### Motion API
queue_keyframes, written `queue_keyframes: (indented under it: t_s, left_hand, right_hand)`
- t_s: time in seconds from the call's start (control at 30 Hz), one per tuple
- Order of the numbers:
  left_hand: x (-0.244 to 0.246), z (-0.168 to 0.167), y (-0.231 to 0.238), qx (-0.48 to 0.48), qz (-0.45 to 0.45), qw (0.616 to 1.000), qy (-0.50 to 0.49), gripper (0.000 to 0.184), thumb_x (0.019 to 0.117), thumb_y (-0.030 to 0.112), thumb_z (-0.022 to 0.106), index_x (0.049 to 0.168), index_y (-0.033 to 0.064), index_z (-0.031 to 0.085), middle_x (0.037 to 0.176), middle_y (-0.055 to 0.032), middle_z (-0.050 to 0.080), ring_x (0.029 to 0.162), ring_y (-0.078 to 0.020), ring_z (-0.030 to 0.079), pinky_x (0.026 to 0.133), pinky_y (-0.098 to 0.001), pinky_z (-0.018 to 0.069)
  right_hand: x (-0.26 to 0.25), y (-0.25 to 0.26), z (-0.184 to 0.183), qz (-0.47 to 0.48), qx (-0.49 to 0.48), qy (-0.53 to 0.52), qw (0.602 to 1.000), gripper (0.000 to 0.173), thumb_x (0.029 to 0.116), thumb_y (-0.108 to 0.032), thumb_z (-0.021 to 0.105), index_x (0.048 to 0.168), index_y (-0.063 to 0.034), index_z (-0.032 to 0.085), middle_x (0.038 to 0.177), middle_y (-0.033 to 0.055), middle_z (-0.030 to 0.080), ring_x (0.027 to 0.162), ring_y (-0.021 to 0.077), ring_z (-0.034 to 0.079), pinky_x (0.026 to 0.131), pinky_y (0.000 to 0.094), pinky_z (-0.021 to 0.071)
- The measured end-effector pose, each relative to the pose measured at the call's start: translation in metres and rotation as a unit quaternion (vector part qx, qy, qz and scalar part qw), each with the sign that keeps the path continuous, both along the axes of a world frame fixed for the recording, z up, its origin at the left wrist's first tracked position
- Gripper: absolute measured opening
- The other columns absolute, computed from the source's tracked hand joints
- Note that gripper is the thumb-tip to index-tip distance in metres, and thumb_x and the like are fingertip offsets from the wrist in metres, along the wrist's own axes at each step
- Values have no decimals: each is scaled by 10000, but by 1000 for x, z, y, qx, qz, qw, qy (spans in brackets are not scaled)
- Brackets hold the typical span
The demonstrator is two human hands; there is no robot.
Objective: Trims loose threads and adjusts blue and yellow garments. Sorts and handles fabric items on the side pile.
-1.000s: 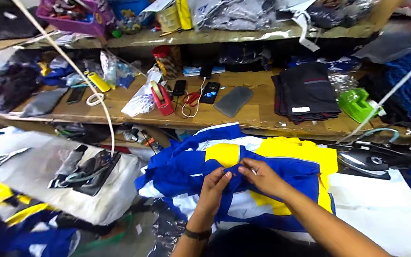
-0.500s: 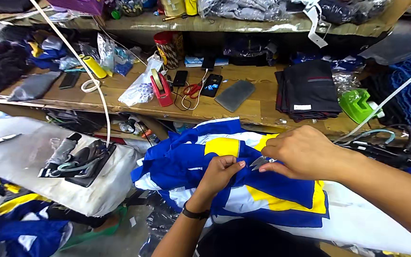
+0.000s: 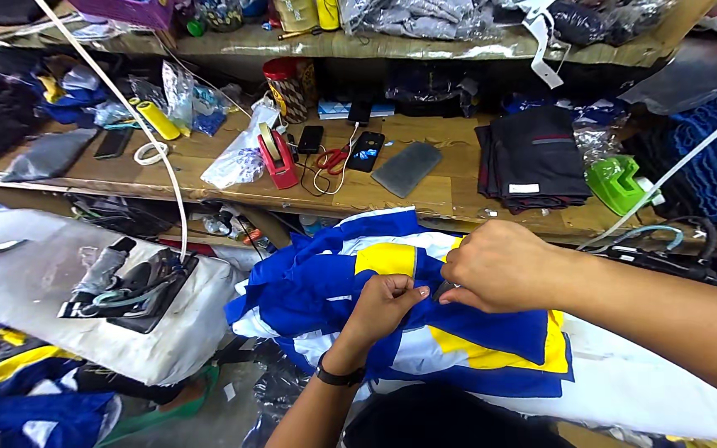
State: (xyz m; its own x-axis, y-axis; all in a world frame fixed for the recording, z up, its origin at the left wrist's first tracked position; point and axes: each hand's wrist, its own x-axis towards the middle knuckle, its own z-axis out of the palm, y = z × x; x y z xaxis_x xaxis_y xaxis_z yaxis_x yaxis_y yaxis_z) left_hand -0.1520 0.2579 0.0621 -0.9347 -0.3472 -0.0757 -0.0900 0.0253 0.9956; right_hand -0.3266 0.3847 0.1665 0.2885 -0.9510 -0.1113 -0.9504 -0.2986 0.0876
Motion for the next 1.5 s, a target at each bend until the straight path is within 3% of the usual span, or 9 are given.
queue_keyframes:
  t_s: [0.57, 0.7, 0.8, 0.87, 0.93, 1.1, 1.33, 1.43, 1.5]
  left_hand:
    - [-3, -4, 2, -180, -32, 980, -77, 257, 979, 316, 629, 814, 123, 667, 633, 103, 545, 575, -9, 503, 592, -264, 429]
    - [0, -8, -3, -164, -7, 985, -54, 232, 994, 288, 630, 905, 91, 715, 756, 64, 649, 682, 0, 589, 671, -240, 491]
    - [8, -13, -3, -53, 19, 998, 10, 121, 980, 130, 642, 960, 29, 706, 836, 27, 691, 775, -8, 648, 738, -200, 541]
    - [12, -14, 2, 41, 39, 997, 44, 79, 975, 48, 623, 995, 16, 692, 872, 12, 705, 805, -39, 669, 762, -226, 565]
    - [14, -15, 8, 100, 56, 991, 66, 98, 983, 27, 595, 1022, 23, 685, 886, 16, 710, 813, -46, 670, 762, -233, 564]
    - [14, -14, 23, 119, 89, 985, 90, 120, 990, 7, 556, 1014, 19, 673, 884, 28, 712, 824, -36, 674, 795, -232, 565]
    - [15, -30, 31, 183, 92, 959, 199, 132, 987, 25, 585, 1004, 72, 708, 974, 27, 730, 932, -48, 680, 878, -259, 563]
    - [10, -34, 31, 145, 95, 960, 219, 81, 963, 90, 647, 904, 67, 697, 1302, -34, 582, 1174, -83, 574, 979, -255, 513]
    - [10, -35, 31, 144, 94, 961, 218, 109, 982, 77, 608, 954, 25, 700, 1381, -96, 605, 1201, -106, 606, 980, -271, 520]
  right_hand:
    - [3, -13, -10, 10, 91, 3, 996, 388, 973, -408, 653, 732, -106, 686, 596, 14, 569, 586, 198, 597, 564, 411, 440]
    - [1, -6, 6, -74, 113, -12, 991, 406, 939, -487, 694, 809, -104, 726, 663, 24, 618, 645, 211, 626, 612, 447, 466]
    - [-5, 6, 7, -180, 52, -132, 973, 463, 902, -598, 685, 895, -136, 709, 677, 2, 618, 670, 197, 630, 634, 466, 469]
    - [-5, 11, -17, -244, 6, -289, 926, 382, 958, -495, 672, 1115, -147, 685, 683, -22, 604, 631, 140, 594, 609, 401, 489]
    - [-1, 14, -53, -269, 22, -488, 830, 329, 1037, -337, 599, 1275, -113, 633, 734, -31, 589, 618, 54, 514, 599, 272, 452]
    - [25, 15, -97, -295, -3, -730, 617, 72, 1041, -157, 554, 981, -122, 573, 691, -127, 508, 559, -53, 452, 530, 120, 380]
    - [36, 14, -106, -265, 34, -835, 481, 111, 1047, -125, 519, 943, -162, 524, 606, -139, 462, 471, -54, 390, 457, 115, 331]
    - [47, 13, -111, -275, 38, -866, 415, 127, 1055, -130, 505, 937, -150, 547, 589, -118, 455, 445, -38, 378, 432, 123, 330]
    - [52, 12, -112, -308, -16, -840, 446, 103, 1036, -111, 553, 934, -126, 564, 610, -105, 482, 450, -36, 380, 431, 125, 323]
